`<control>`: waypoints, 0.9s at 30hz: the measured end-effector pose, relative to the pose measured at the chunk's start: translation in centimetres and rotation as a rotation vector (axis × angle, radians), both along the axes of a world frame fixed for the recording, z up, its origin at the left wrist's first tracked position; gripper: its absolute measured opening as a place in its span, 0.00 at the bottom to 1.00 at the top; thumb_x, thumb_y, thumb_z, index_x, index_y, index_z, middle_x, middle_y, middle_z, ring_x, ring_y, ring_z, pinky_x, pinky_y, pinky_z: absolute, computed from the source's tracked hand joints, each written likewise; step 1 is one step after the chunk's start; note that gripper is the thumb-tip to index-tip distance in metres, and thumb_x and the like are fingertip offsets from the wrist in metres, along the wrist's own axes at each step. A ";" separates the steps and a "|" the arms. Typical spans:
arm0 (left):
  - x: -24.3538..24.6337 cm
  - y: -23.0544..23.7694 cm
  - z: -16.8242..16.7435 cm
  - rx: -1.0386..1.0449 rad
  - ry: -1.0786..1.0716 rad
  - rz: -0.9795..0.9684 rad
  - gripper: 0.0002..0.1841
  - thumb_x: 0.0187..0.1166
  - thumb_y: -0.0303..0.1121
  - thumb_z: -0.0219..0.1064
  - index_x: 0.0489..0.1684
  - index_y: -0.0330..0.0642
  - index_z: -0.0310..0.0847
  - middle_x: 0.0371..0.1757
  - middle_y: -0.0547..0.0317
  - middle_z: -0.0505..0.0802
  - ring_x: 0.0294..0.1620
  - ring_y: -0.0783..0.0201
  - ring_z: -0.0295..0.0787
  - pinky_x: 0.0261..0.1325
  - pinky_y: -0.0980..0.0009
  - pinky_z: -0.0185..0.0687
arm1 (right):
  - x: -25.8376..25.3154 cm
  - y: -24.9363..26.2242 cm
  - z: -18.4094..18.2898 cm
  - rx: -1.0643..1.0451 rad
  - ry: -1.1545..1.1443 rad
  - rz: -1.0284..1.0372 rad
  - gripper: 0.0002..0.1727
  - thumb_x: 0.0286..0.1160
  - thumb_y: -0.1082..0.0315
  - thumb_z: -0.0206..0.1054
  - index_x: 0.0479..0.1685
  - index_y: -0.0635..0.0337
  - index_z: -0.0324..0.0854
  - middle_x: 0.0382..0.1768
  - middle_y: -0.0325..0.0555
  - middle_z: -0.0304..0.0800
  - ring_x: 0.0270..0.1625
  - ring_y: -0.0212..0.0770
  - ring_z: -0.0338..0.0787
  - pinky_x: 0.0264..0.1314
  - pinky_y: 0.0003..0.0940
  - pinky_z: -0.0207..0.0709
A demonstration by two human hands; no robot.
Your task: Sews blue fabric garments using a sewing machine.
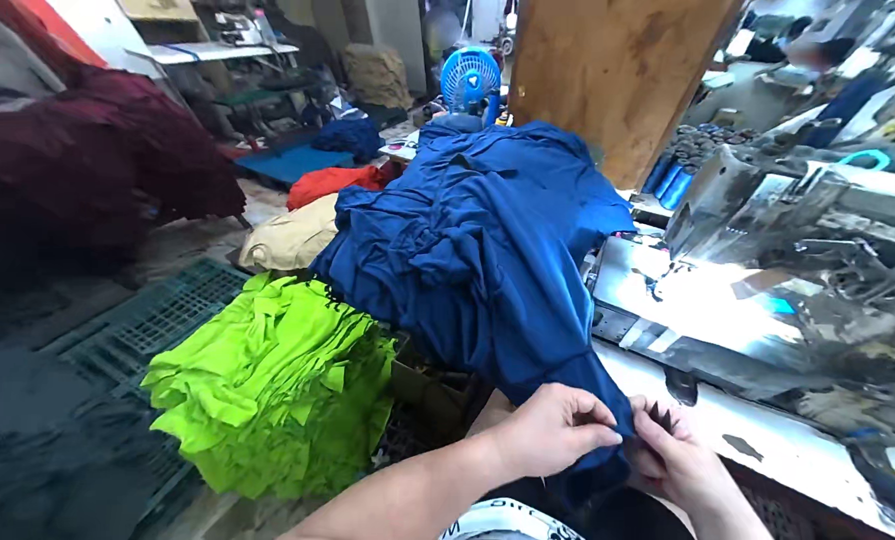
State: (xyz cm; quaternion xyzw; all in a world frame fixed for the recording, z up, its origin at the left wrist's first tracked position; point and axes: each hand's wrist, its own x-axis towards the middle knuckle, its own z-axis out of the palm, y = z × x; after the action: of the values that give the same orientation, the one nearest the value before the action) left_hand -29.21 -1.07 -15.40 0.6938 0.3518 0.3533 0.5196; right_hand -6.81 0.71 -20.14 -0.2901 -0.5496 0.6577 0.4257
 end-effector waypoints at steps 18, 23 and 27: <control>-1.2 -3.3 -4.4 -0.058 -0.555 0.069 0.06 0.81 0.29 0.70 0.47 0.44 0.92 0.42 0.64 0.97 0.42 0.72 0.95 0.49 0.70 0.94 | -2.2 -2.7 -1.7 0.704 -0.857 -0.591 0.12 0.46 0.73 0.72 0.34 0.61 0.86 0.31 0.44 0.88 0.33 0.38 0.89 0.34 0.37 0.86; -2.5 -1.1 -4.7 0.119 -0.558 0.031 0.08 0.88 0.35 0.62 0.44 0.45 0.87 0.41 0.70 0.91 0.42 0.82 0.86 0.48 0.82 0.83 | -2.1 -3.0 -3.2 0.203 -0.299 -0.642 0.07 0.55 0.75 0.73 0.33 0.55 0.88 0.24 0.31 0.88 0.20 0.21 0.81 0.23 0.18 0.77; -2.9 0.2 -3.4 0.146 -0.295 0.293 0.06 0.82 0.26 0.66 0.41 0.39 0.90 0.37 0.70 0.94 0.39 0.80 0.89 0.46 0.79 0.87 | -1.7 -2.7 0.7 -0.155 0.300 -0.380 0.04 0.73 0.70 0.71 0.33 0.49 0.89 0.12 0.32 0.82 0.10 0.22 0.76 0.13 0.18 0.72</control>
State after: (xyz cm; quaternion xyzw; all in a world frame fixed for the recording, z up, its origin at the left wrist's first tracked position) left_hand -32.11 -0.86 -18.75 0.6119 0.3427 0.5472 0.4567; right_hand -8.50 -1.97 -19.40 -0.3190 -0.3640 0.6416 0.5950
